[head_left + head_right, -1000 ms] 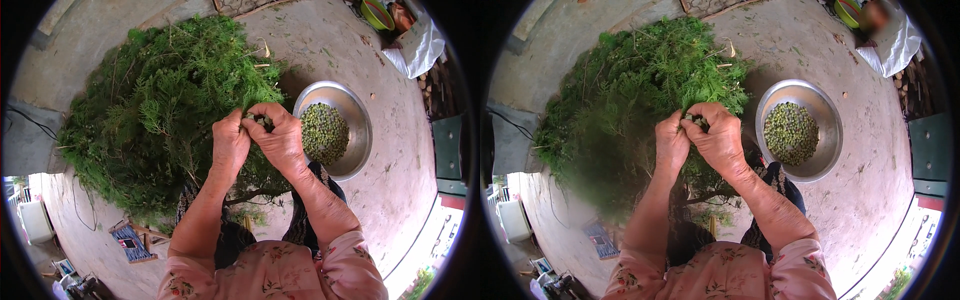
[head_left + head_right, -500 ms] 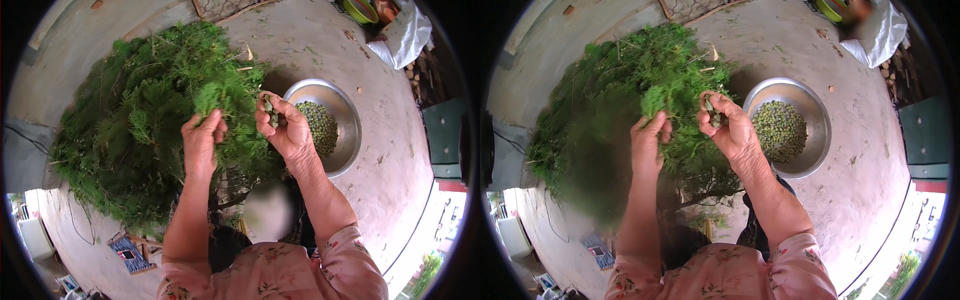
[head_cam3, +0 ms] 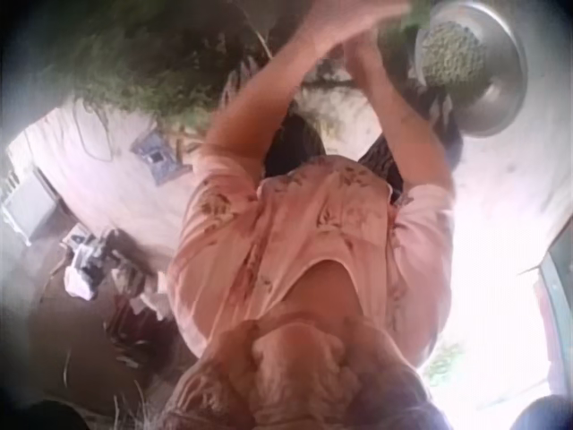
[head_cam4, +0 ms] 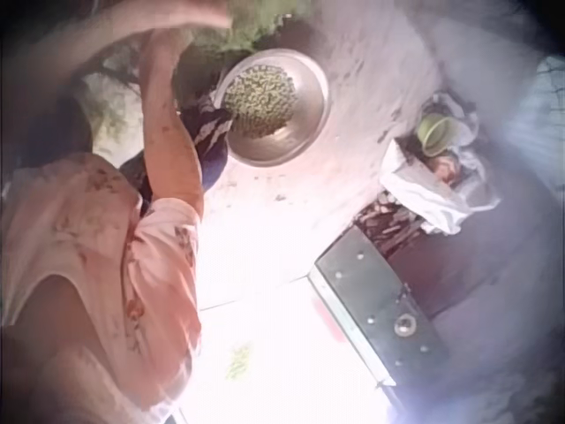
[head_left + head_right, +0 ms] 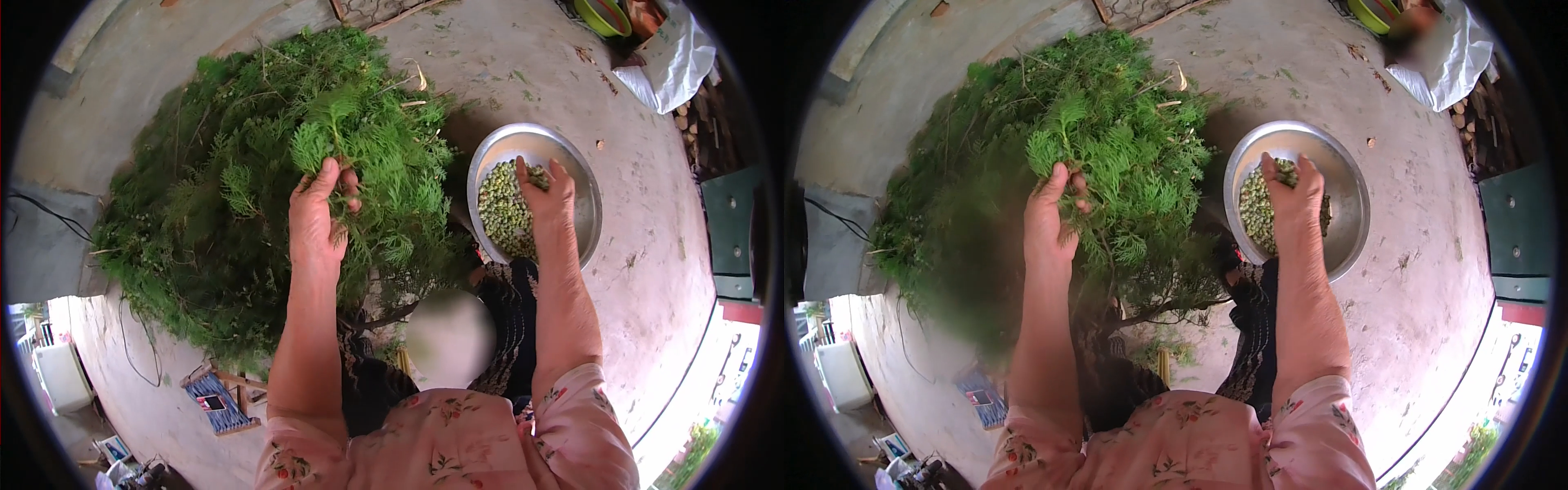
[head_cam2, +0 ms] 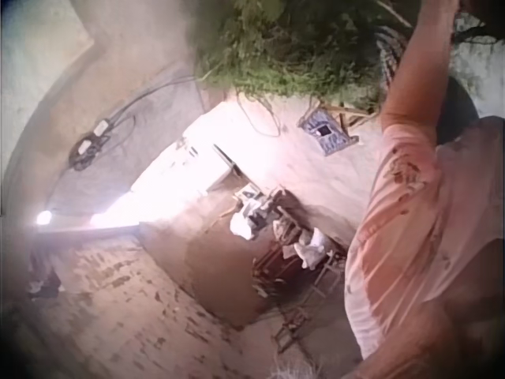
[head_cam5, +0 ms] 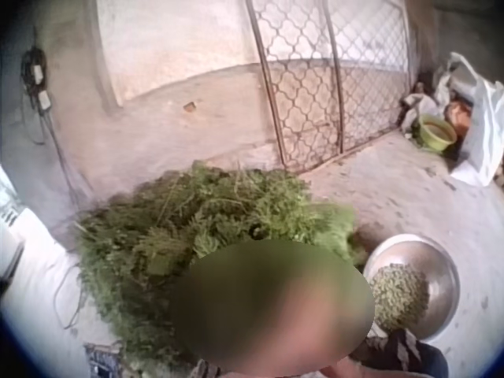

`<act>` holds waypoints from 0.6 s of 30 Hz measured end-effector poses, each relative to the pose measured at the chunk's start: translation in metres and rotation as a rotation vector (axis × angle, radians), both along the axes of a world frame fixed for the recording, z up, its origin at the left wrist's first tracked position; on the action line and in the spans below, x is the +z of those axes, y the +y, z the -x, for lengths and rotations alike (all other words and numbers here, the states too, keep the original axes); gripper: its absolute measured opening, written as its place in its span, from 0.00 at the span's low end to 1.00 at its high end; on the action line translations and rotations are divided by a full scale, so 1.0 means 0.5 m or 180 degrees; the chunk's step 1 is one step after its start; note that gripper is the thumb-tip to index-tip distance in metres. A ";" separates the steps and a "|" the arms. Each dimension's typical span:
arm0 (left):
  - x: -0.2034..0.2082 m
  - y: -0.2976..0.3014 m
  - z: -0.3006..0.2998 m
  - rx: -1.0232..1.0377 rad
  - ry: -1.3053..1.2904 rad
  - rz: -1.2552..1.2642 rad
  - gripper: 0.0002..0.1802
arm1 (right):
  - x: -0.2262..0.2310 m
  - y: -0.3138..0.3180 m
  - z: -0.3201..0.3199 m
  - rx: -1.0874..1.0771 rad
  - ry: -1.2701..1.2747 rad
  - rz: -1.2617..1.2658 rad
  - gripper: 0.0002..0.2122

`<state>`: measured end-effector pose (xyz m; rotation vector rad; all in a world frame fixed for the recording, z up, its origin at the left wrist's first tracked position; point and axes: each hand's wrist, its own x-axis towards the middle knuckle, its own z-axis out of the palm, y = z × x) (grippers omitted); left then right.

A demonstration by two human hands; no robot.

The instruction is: The person plucks small seed pods or buds from green pine or cedar branches by hand and places them into a metal bowl.

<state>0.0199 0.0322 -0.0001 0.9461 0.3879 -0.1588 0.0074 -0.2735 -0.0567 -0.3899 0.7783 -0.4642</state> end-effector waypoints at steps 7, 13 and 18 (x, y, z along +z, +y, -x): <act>-0.007 0.035 -0.006 0.0211 -0.0004 0.0709 0.13 | -0.141 -0.200 0.058 0.1901 0.1225 0.4582 0.25; -0.018 0.051 -0.003 -0.0018 -0.0451 0.0625 0.16 | -0.042 -0.083 0.053 0.1012 0.0542 0.1992 0.11; -0.017 0.038 0.000 -0.0064 -0.0774 0.0625 0.16 | 0.018 0.124 0.045 0.3074 -0.0023 0.2020 0.12</act>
